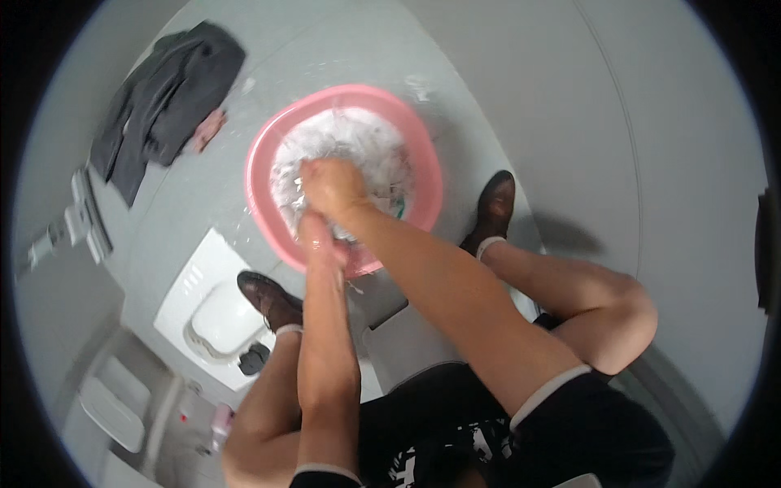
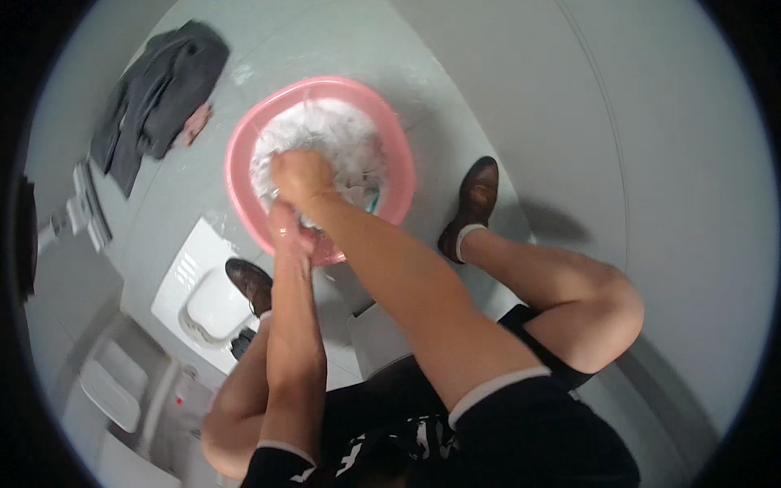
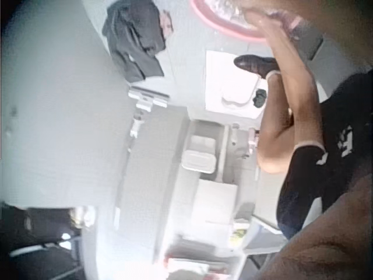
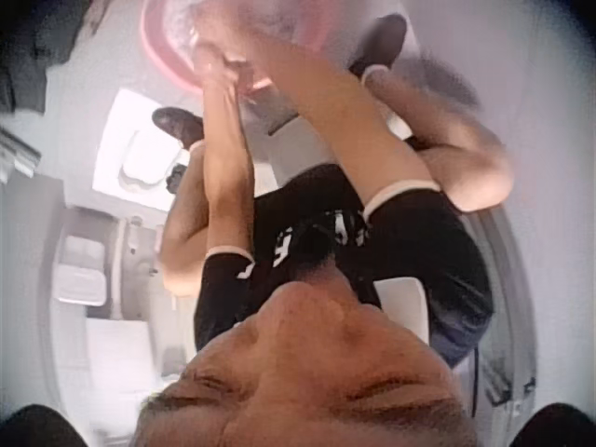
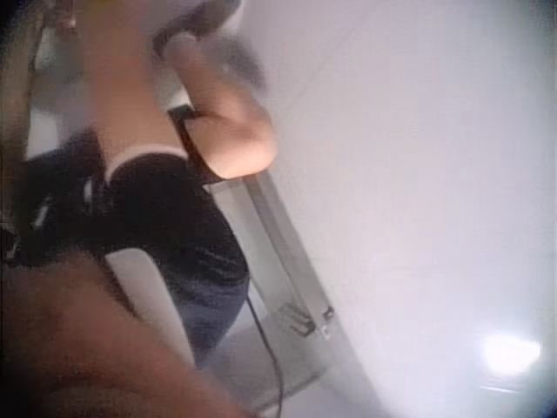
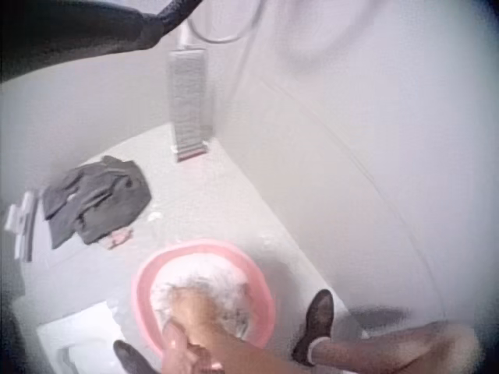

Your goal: The person hand-washes a white shirt in a pink basin with soapy water, scrubbing the fabric with a small turquoise brush and turning the garment over to wash different parts.

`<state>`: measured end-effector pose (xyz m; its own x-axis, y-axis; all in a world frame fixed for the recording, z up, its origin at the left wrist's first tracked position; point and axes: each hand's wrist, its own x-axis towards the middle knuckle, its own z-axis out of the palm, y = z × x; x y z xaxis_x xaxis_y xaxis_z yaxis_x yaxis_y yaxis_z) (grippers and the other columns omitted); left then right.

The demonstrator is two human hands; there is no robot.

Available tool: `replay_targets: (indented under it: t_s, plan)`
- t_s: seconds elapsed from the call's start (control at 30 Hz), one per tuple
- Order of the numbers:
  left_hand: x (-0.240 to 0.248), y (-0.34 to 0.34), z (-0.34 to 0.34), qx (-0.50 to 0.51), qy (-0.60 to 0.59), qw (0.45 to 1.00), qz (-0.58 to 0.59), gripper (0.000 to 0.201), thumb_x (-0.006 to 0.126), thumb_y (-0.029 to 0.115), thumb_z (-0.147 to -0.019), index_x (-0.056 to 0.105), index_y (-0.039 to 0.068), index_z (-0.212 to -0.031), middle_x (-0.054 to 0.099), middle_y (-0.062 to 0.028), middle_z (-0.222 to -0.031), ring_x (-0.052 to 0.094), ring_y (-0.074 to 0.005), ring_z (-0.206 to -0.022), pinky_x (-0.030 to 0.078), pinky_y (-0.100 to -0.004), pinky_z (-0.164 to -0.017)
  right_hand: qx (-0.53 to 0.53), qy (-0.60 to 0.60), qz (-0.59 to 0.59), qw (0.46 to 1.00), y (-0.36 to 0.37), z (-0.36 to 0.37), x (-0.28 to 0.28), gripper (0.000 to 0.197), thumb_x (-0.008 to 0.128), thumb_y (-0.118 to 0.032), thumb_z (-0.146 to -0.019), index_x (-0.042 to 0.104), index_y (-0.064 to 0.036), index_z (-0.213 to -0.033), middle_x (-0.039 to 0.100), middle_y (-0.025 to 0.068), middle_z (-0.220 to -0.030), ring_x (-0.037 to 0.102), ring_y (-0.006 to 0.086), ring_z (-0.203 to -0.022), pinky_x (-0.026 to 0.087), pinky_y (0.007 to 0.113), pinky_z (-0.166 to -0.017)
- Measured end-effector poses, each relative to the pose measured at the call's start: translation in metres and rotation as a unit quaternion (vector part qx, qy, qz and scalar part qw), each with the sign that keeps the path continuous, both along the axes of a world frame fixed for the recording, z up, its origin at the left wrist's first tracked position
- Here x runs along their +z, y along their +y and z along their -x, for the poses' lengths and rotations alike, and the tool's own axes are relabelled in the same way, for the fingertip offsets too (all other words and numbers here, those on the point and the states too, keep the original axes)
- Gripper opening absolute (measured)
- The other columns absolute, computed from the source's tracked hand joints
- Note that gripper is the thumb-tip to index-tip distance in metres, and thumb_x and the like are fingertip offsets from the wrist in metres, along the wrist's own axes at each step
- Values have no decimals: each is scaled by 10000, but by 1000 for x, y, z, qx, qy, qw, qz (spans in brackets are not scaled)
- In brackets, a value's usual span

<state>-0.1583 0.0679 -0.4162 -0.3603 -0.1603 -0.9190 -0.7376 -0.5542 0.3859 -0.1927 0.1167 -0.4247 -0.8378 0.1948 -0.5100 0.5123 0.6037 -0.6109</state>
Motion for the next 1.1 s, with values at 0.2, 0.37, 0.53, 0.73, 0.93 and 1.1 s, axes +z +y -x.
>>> replay_targets:
  t_s: [0.2, 0.37, 0.53, 0.73, 0.93, 1.1]
  plan:
    - [-63, -36, 9, -47, 157, 971, -176, 187, 502, 241, -929, 572, 67, -930, 612, -67, -945, 590, -205, -860, 499, -358, -723, 64, 254, 15, 965, -5, -44, -27, 369, 507, -315, -867, 667, -55, -661, 644, 203, -700, 631, 378, -616, 511, 488, -622]
    - [-52, -56, 8, -200, 161, 966, 29, 198, 489, 200, -958, 544, 56, -1082, 593, -70, -965, 571, -186, -879, 468, -359, -789, 93, 62, 62, 992, 57, -2, -46, 426, 476, -351, -924, 706, -3, -838, 672, 217, -794, 661, 358, -731, 514, 458, -716]
    - [16, -79, 52, -529, 336, 731, 269, 335, 488, 282, -984, 470, -7, -1151, 586, -180, -887, 575, -269, -822, 457, -372, -781, 399, -147, 124, 897, 104, -13, 34, 469, 616, -441, -820, 698, 1, -955, 680, 163, -806, 639, 245, -688, 506, 390, -688]
    - [38, -112, 31, -715, 316, 578, 233, 403, 682, 282, -849, 584, 13, -1132, 641, -214, -855, 642, -316, -803, 486, -395, -749, 305, -162, 160, 925, 136, 22, 124, 320, 625, -238, -774, 689, 24, -948, 676, 89, -815, 626, 144, -759, 499, 314, -672]
    - [25, -123, 22, -675, 220, 659, 246, 307, 692, 185, -792, 663, 20, -1049, 661, -165, -837, 636, -254, -749, 494, -361, -720, 149, -113, 347, 919, 157, 32, 133, 320, 629, -180, -770, 672, 3, -1030, 663, 48, -901, 622, 148, -810, 510, 291, -748]
    - [42, -131, 41, -688, 264, 616, 280, 314, 690, 172, -758, 654, 7, -1023, 648, -149, -786, 626, -245, -721, 493, -360, -705, 240, -171, 231, 927, 172, 5, 58, 428, 657, -244, -775, 654, -57, -1160, 668, 103, -1059, 622, 218, -994, 493, 340, -850]
